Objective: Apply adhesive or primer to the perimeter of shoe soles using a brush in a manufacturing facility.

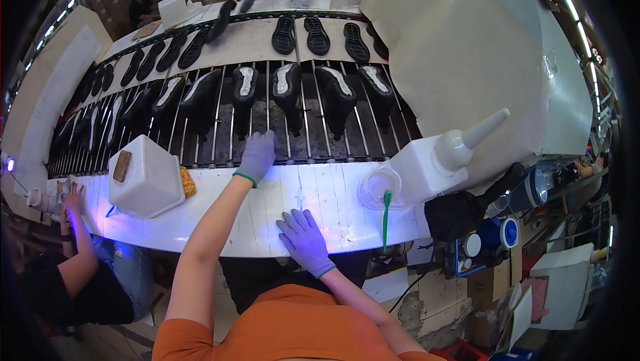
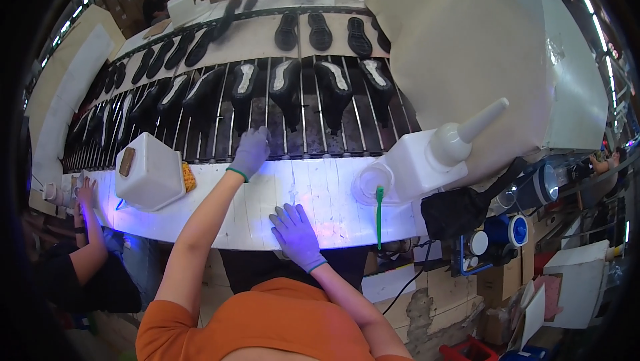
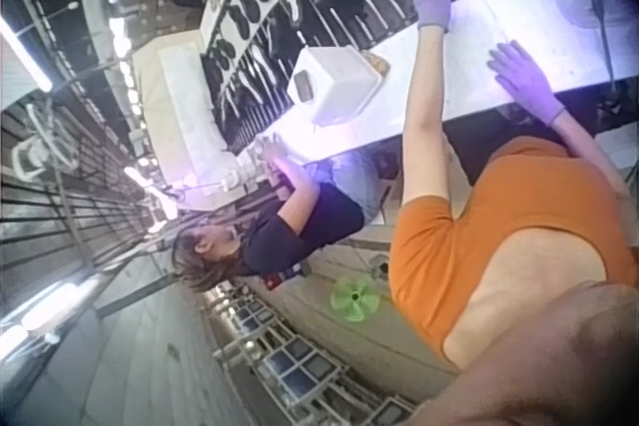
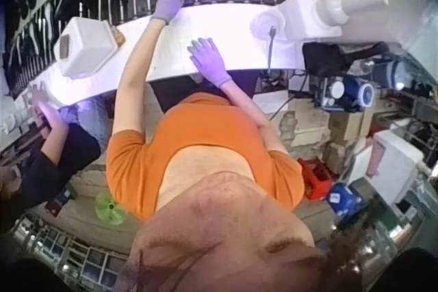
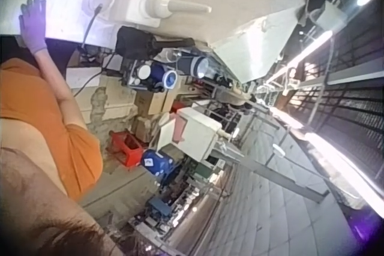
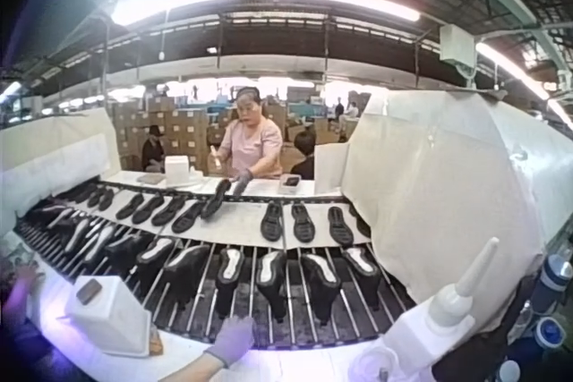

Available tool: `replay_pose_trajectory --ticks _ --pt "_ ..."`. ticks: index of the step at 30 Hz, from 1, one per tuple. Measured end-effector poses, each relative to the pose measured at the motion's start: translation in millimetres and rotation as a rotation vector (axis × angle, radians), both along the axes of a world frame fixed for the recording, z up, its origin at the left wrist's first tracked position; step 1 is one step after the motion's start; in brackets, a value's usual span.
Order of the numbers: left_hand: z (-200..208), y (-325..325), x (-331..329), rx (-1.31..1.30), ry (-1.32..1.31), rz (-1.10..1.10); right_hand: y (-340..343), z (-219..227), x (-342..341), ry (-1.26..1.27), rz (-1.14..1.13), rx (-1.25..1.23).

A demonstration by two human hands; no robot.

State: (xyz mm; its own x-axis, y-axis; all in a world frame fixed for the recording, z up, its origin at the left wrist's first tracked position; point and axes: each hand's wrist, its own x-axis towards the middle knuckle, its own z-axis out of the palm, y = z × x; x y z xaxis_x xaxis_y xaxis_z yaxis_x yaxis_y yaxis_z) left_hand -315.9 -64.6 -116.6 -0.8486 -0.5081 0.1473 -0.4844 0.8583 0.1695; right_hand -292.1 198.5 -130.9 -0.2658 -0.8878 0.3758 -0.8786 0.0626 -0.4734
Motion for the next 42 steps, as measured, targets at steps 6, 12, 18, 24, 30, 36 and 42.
replay_pose_trajectory --ticks 6,12,18,24,30,36,42 --pt "31.6 8.2 1.2 -0.302 0.392 -0.297 1.6 1.9 -1.8 0.015 -0.002 0.036" --pt "17.7 62.3 -46.2 0.213 0.227 -0.390 -1.2 -2.1 0.4 0.004 0.002 0.012" --pt "-4.4 83.2 -79.3 0.147 0.146 -0.569 -2.2 -0.6 -0.1 -0.017 0.004 0.020" --pt "-2.9 88.9 -96.0 0.150 0.035 -0.657 1.0 0.3 -2.7 -0.045 -0.004 0.003" --pt "-2.4 93.5 -101.7 -0.081 0.054 -0.732 0.8 1.5 -3.2 -0.050 0.007 -0.019" --pt "9.8 110.4 -107.2 -0.260 0.000 -0.826 3.2 -2.0 -6.0 -0.065 0.008 -0.026" --pt "-4.4 105.6 -99.4 0.122 0.205 -0.589 2.5 -1.6 -5.4 -0.059 0.022 -0.030"
